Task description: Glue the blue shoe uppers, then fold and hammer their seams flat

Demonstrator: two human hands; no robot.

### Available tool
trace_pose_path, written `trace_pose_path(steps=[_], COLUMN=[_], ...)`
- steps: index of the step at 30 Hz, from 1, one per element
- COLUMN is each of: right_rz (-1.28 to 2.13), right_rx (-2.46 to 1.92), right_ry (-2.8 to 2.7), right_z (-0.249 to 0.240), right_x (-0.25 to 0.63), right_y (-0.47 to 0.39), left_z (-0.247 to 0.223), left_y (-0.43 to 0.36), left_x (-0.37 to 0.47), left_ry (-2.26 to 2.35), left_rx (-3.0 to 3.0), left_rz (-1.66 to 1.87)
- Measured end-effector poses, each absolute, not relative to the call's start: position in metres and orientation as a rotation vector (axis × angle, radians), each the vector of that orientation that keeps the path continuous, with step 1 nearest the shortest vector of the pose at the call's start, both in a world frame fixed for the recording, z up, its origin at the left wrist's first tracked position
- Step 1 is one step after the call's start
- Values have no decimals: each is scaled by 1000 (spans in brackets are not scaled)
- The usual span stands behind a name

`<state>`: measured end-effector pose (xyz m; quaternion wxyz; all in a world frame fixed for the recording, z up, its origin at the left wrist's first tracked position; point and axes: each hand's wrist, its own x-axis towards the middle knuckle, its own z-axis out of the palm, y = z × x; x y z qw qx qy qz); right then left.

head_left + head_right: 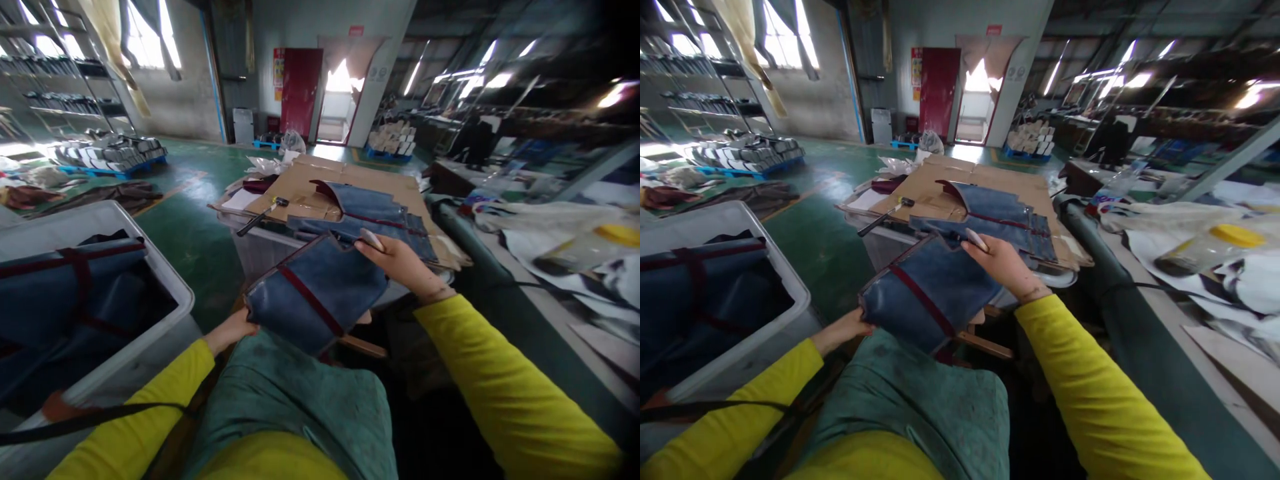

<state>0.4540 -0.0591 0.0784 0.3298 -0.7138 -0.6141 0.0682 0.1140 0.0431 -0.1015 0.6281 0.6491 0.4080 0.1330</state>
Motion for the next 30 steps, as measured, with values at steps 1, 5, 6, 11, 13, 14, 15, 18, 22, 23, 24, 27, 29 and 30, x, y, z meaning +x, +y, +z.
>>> trace_pose_path(steps=[1,5,6,11,13,14,15,18,22,23,24,27,29,30], right_rz=[190,268,294,260,136,66,-13,-103,83,236,373,498,508,485], right_rx=[-1915,-2064,-2072,-2012,-1994,-1991,-1982,-1984,-2075,-2089,-2091,-2109,-2078,-2045], right_ry=[-1562,-1395,-1371,-1299,-1329,-1373,-1417,-1548,-1478,-1406,-1306,-1226,-1178,-1134], right_z=[69,23,11,-4,21,39,58,98,63,40,16,-44,-62,-63], right_x=[460,483,487,488,475,467,459,447,461,465,469,470,467,465], right_y=[-66,-92,-97,-110,-107,-103,-100,-89,-95,-102,-110,-136,-147,-150], left_z=[-105,-101,-97,-79,-75,-75,-75,-80,-88,-90,-92,-94,-90,-86], left_y=[38,30,31,39,40,40,39,35,34,37,40,52,60,63], left_x=[121,131,129,107,103,104,106,116,118,115,110,94,88,90], left_ry=[940,997,1003,1082,1082,1079,1084,1094,1083,1089,1103,1184,1231,1232], left_rx=[1487,1460,1435,1334,1333,1331,1328,1318,1339,1343,1345,1418,1581,1690], left_rz=[284,299,308,410,419,420,422,422,423,433,446,549,671,726])
